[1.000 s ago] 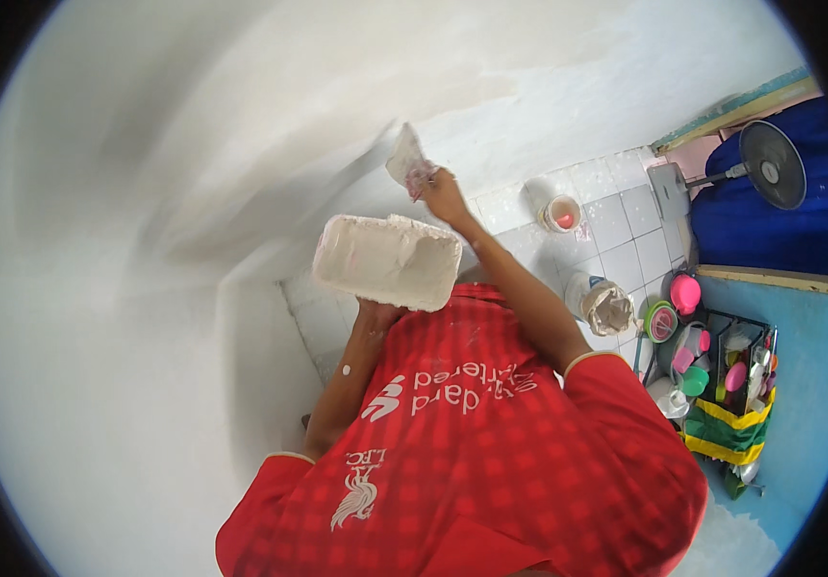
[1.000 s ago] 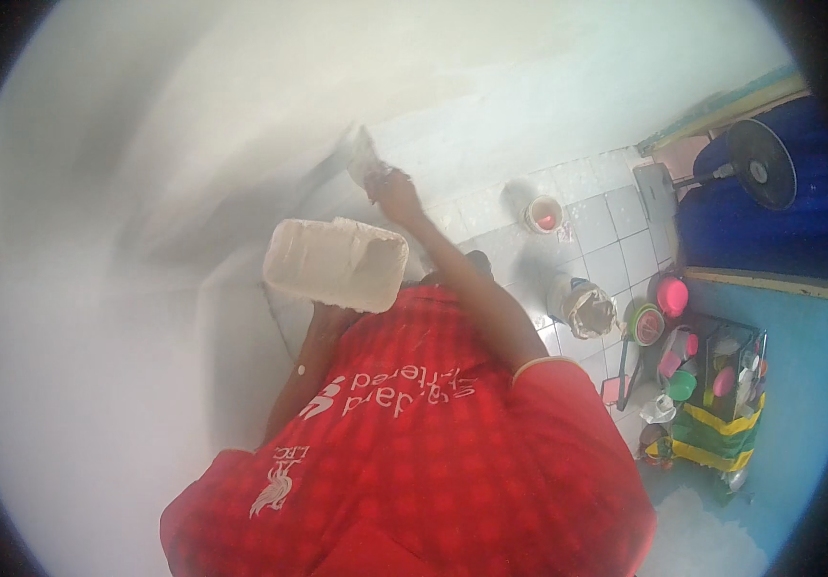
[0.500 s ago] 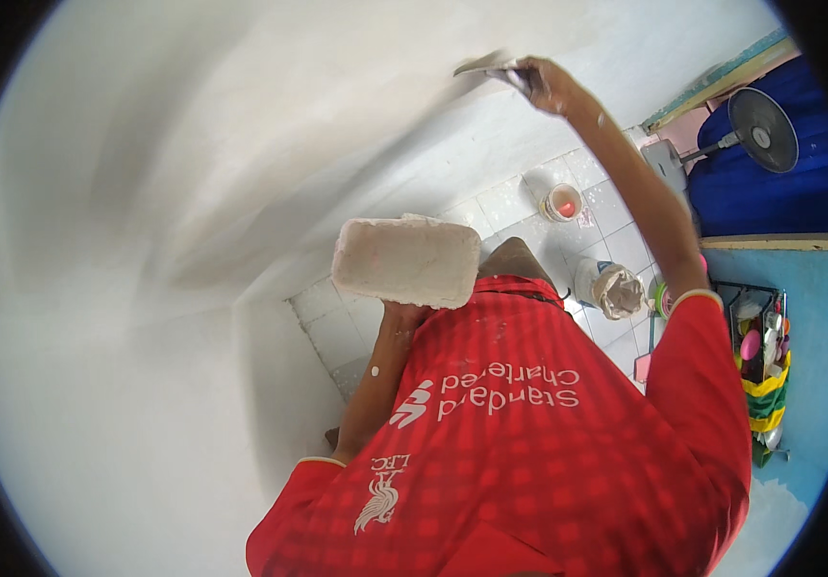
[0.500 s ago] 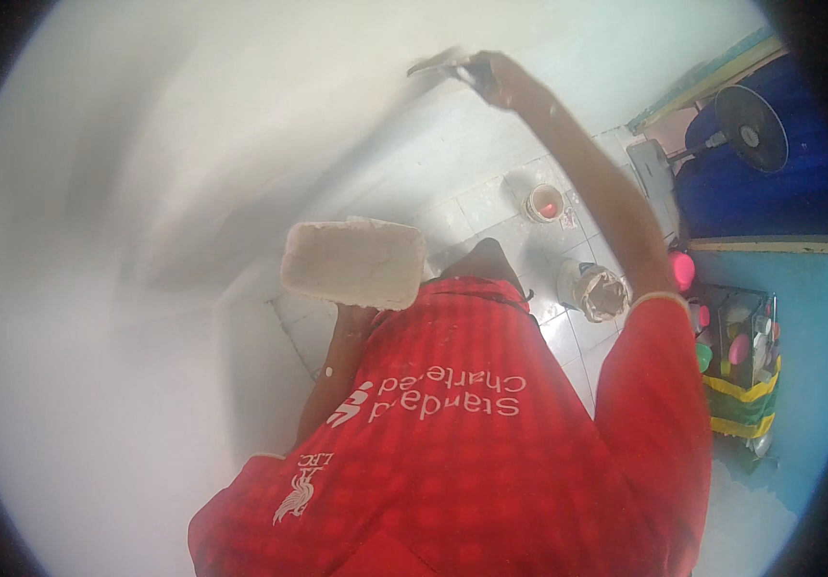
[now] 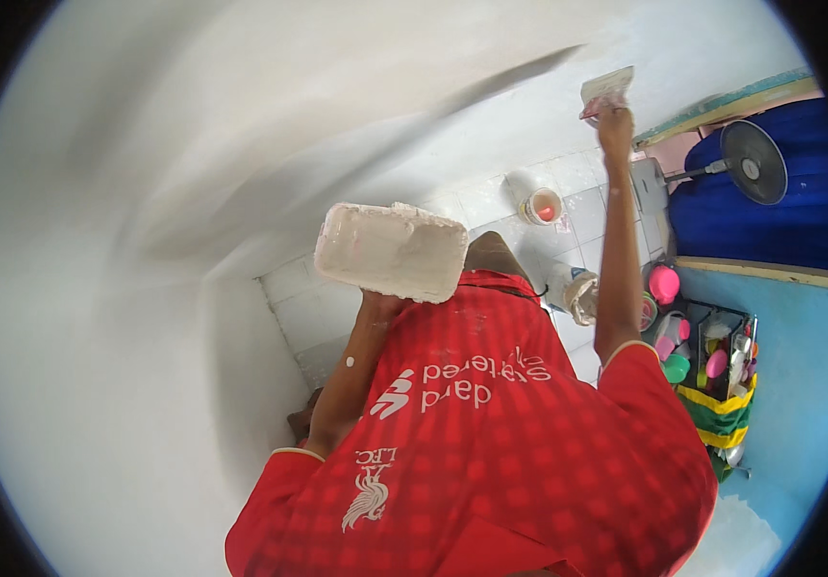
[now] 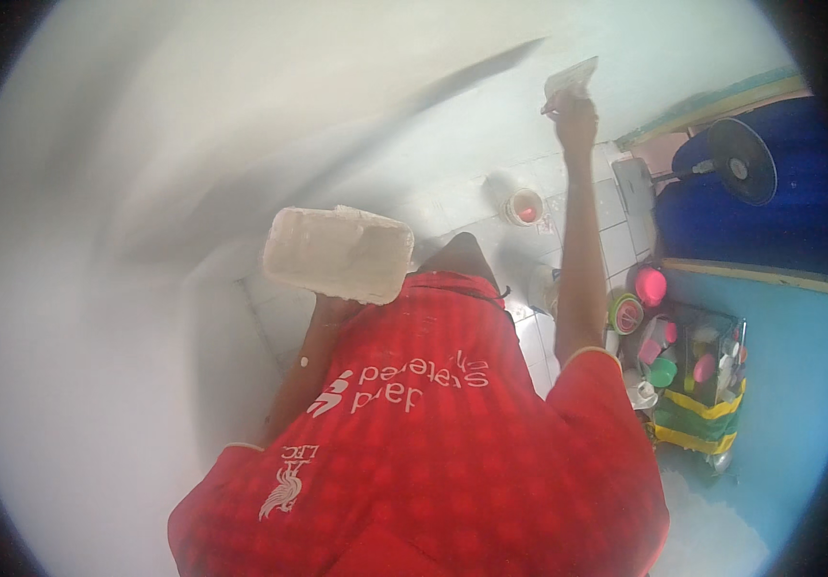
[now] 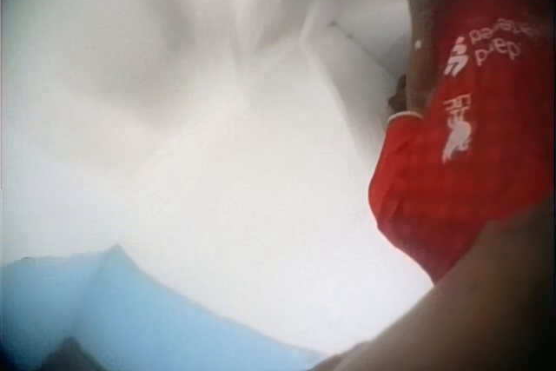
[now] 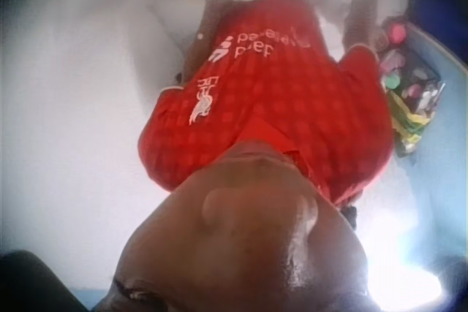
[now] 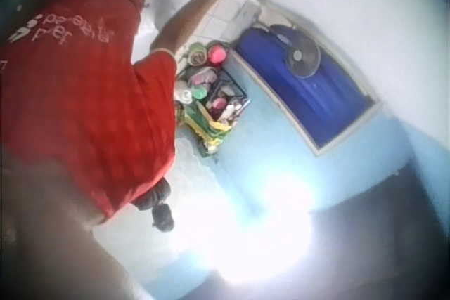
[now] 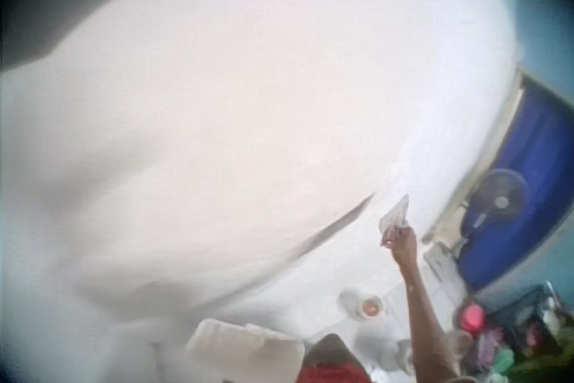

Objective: The person applies white plaster to a ceiling using a trowel and a plastic container. They repeatedly scoop plaster from the container and spread it across the ceiling surface in smooth strokes.

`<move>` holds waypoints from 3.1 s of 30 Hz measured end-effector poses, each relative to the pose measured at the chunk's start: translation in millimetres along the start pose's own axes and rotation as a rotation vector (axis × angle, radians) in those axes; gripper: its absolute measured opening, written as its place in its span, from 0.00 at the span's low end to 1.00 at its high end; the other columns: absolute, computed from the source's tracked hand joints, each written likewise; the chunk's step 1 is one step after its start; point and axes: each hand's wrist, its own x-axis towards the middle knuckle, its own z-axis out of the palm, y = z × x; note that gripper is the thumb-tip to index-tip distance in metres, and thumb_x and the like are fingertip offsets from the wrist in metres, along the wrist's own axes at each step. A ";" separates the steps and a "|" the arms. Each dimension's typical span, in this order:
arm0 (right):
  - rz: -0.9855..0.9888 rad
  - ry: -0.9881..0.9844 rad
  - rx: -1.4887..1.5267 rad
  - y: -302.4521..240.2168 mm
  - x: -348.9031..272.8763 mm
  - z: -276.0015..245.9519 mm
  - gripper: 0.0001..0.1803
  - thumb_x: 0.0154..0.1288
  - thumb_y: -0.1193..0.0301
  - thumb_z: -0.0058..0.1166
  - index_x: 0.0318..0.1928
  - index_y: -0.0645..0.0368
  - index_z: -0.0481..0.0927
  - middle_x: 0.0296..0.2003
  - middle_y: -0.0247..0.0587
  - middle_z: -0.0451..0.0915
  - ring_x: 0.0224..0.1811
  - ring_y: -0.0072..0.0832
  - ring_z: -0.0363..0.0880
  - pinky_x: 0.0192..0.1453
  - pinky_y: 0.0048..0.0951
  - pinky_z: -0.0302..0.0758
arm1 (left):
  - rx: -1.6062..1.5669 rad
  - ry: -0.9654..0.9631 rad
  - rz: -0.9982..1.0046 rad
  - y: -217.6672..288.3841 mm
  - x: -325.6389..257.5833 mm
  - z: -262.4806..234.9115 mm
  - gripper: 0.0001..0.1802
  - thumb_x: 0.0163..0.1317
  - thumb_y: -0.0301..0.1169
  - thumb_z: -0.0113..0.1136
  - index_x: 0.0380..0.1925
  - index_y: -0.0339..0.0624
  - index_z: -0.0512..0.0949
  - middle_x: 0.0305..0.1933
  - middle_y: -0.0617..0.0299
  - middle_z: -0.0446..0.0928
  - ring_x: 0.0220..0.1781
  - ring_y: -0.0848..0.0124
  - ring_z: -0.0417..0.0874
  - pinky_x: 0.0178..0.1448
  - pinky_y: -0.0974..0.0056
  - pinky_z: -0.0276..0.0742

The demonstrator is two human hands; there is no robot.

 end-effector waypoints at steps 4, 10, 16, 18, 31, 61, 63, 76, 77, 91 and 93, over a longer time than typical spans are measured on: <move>-0.082 0.150 -0.573 -36.4 -5.9 135.8 0.26 0.66 0.62 0.44 0.60 0.63 0.66 0.22 0.40 0.78 0.18 0.31 0.76 0.19 0.35 0.72 | 0.013 0.025 -0.001 -5.6 -1.4 3.3 0.37 0.63 0.64 0.36 0.61 0.51 0.64 0.61 0.57 0.68 0.63 0.57 0.68 0.65 0.47 0.64; -0.188 -0.526 -0.320 -223.2 -110.7 209.6 0.33 0.65 0.64 0.45 0.68 0.63 0.55 0.26 0.60 0.77 0.30 0.50 0.79 0.35 0.46 0.76 | 0.003 0.039 0.044 -13.8 -9.4 -0.3 0.37 0.63 0.63 0.36 0.61 0.50 0.64 0.62 0.57 0.68 0.63 0.57 0.68 0.65 0.46 0.64; 0.277 -0.743 0.845 -198.2 -140.4 227.7 0.12 0.62 0.78 0.38 0.40 0.66 0.76 0.29 0.39 0.78 0.30 0.24 0.77 0.39 0.26 0.77 | 0.006 0.011 0.094 22.0 -24.9 3.1 0.36 0.62 0.63 0.37 0.61 0.50 0.64 0.62 0.57 0.67 0.63 0.57 0.68 0.65 0.46 0.64; 0.250 -0.678 0.820 -175.2 -135.0 216.7 0.12 0.67 0.76 0.37 0.37 0.66 0.77 0.31 0.42 0.80 0.32 0.25 0.80 0.39 0.26 0.78 | 0.007 -0.001 0.106 33.0 -29.8 5.0 0.36 0.62 0.63 0.37 0.61 0.50 0.64 0.62 0.57 0.67 0.63 0.57 0.68 0.65 0.46 0.64; 0.523 -0.632 0.992 -135.3 -79.7 158.6 0.14 0.69 0.72 0.33 0.44 0.65 0.72 0.37 0.48 0.80 0.40 0.34 0.81 0.48 0.30 0.79 | 0.011 -0.013 0.090 23.1 -33.2 9.9 0.36 0.62 0.63 0.38 0.61 0.50 0.64 0.62 0.56 0.67 0.63 0.56 0.68 0.66 0.45 0.64; 0.656 -0.295 1.188 -92.4 21.8 59.2 0.14 0.65 0.72 0.40 0.43 0.69 0.76 0.40 0.51 0.81 0.44 0.34 0.81 0.45 0.18 0.80 | 0.024 -0.049 0.059 12.8 -27.6 58.8 0.36 0.62 0.62 0.40 0.61 0.49 0.64 0.63 0.55 0.66 0.64 0.55 0.67 0.66 0.43 0.63; 0.605 -0.326 1.193 -85.2 36.1 53.5 0.14 0.66 0.73 0.39 0.41 0.71 0.75 0.40 0.53 0.80 0.44 0.36 0.81 0.44 0.18 0.80 | 0.030 -0.052 0.054 8.8 -24.6 60.2 0.36 0.62 0.62 0.41 0.61 0.49 0.64 0.63 0.55 0.66 0.64 0.55 0.67 0.66 0.43 0.63; 0.116 -0.168 0.743 -105.8 59.9 -78.5 0.17 0.70 0.61 0.44 0.41 0.60 0.80 0.36 0.47 0.82 0.43 0.32 0.79 0.53 0.31 0.73 | 0.024 -0.039 -0.013 -16.8 -9.8 45.8 0.36 0.62 0.61 0.42 0.62 0.49 0.64 0.64 0.55 0.66 0.64 0.54 0.67 0.66 0.43 0.63; 0.334 -0.161 1.000 -105.7 55.7 -85.2 0.17 0.69 0.60 0.44 0.40 0.60 0.80 0.35 0.47 0.82 0.42 0.33 0.80 0.51 0.32 0.74 | 0.024 -0.040 -0.018 -17.4 -7.1 47.6 0.36 0.62 0.61 0.42 0.62 0.49 0.64 0.64 0.55 0.66 0.64 0.54 0.67 0.66 0.42 0.63; 0.081 -0.241 -0.236 -159.4 -51.0 175.3 0.25 0.68 0.61 0.41 0.63 0.57 0.64 0.31 0.62 0.79 0.36 0.52 0.80 0.42 0.51 0.75 | 0.010 0.011 0.035 -17.3 -1.9 59.8 0.36 0.62 0.61 0.43 0.62 0.49 0.64 0.64 0.54 0.65 0.65 0.54 0.67 0.66 0.42 0.62; 0.046 -0.376 0.145 -171.1 -72.9 160.6 0.18 0.68 0.67 0.41 0.49 0.69 0.74 0.33 0.59 0.80 0.35 0.48 0.81 0.43 0.43 0.78 | 0.004 0.010 0.050 -15.1 -2.7 61.6 0.36 0.62 0.61 0.43 0.62 0.49 0.64 0.64 0.54 0.65 0.65 0.53 0.67 0.66 0.42 0.62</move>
